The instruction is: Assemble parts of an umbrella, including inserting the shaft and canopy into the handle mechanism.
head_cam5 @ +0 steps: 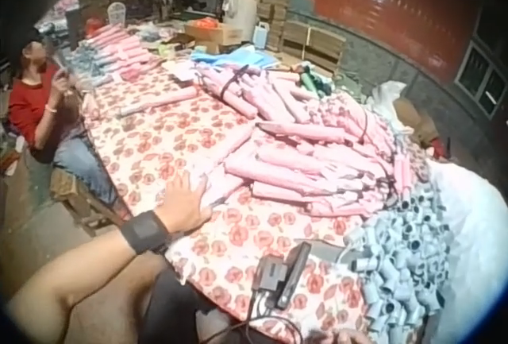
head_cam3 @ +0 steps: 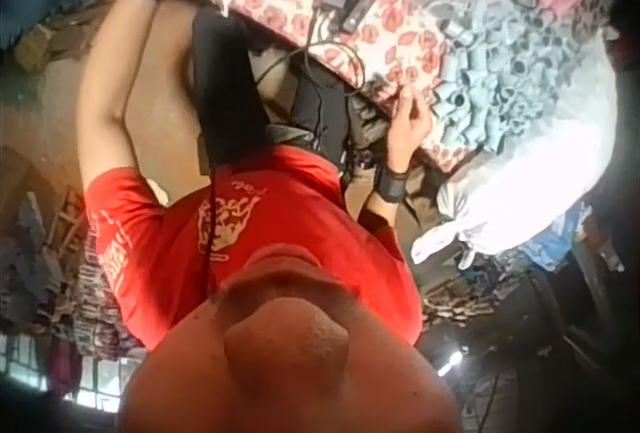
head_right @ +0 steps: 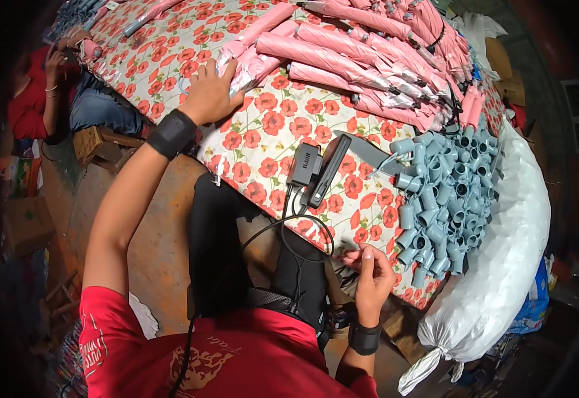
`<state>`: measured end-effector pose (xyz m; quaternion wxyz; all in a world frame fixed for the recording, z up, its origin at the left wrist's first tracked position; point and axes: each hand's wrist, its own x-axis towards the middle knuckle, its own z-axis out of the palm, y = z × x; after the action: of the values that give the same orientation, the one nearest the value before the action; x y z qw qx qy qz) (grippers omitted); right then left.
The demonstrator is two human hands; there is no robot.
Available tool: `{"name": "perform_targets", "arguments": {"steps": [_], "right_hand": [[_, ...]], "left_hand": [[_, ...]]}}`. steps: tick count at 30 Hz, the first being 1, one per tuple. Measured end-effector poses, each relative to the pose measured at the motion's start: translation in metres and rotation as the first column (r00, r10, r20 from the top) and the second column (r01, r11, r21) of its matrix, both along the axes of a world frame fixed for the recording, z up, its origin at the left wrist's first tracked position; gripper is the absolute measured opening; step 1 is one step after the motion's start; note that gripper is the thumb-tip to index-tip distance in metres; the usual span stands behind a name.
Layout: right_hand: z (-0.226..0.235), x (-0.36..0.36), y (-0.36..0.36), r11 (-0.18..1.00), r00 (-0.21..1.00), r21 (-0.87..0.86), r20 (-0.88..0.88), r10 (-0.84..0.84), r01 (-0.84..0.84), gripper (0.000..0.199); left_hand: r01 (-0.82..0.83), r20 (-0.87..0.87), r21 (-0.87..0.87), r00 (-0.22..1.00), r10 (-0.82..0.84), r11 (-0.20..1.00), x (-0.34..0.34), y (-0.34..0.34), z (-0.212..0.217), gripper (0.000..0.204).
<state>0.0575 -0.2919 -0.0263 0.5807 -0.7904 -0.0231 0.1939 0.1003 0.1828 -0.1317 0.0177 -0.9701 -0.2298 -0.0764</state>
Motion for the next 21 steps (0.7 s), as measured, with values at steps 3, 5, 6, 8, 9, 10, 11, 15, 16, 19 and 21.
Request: {"name": "perform_targets", "arguments": {"steps": [3,5,6,8,9,10,11,15,16,19,21], "right_hand": [[0.003,0.005,0.0,0.998,0.998,0.005,0.023,-0.061,0.061,0.024],[0.003,0.007,-0.005,0.995,0.995,-0.002,0.031,-0.095,0.095,0.024],[0.003,0.008,-0.008,0.995,0.995,-0.012,0.042,-0.096,0.096,0.024],[0.002,0.008,-0.008,0.995,0.993,-0.027,0.064,-0.097,0.098,0.025],[0.002,0.007,-0.01,0.995,0.993,-0.038,0.072,-0.094,0.097,0.025],[0.002,0.005,-0.013,0.993,0.992,-0.044,0.073,-0.105,0.108,0.025],[0.0,0.004,-0.013,0.995,0.993,-0.049,0.08,-0.085,0.089,0.024],[-0.001,0.007,-0.019,0.998,0.994,-0.06,0.103,-0.025,0.032,0.023],[0.001,0.004,-0.021,0.997,0.995,-0.069,0.088,-0.037,0.043,0.023],[0.003,0.002,-0.015,0.995,0.997,-0.074,0.055,-0.061,0.065,0.021],[0.002,0.006,-0.012,0.997,0.998,-0.057,0.038,-0.042,0.044,0.022]], "left_hand": [[-0.007,0.035,0.023,0.999,0.006,1.0,-0.014,-0.003,-0.004,0.079],[-0.019,0.044,0.078,0.999,0.016,0.997,-0.015,0.0,-0.008,0.078],[-0.034,0.04,0.13,0.999,0.029,0.991,-0.016,0.008,-0.012,0.078],[-0.056,0.042,0.153,0.998,0.05,0.987,-0.02,0.049,-0.024,0.077],[-0.088,0.041,0.175,0.996,0.082,0.981,-0.023,0.073,-0.031,0.076],[-0.161,-0.016,0.165,0.986,0.166,0.973,-0.022,0.097,-0.032,0.076],[-0.238,-0.07,0.168,0.965,0.252,0.957,-0.02,0.128,-0.026,0.076],[-0.437,0.183,0.385,0.9,0.396,0.813,-0.029,0.198,0.001,0.073],[-0.356,0.17,0.302,0.933,0.317,0.884,-0.03,0.195,0.014,0.071],[-0.27,-0.17,-0.297,0.959,0.227,0.916,-0.016,0.126,0.057,0.06],[-0.13,0.117,-0.296,0.978,0.171,0.946,-0.037,0.08,0.056,0.052]]}}
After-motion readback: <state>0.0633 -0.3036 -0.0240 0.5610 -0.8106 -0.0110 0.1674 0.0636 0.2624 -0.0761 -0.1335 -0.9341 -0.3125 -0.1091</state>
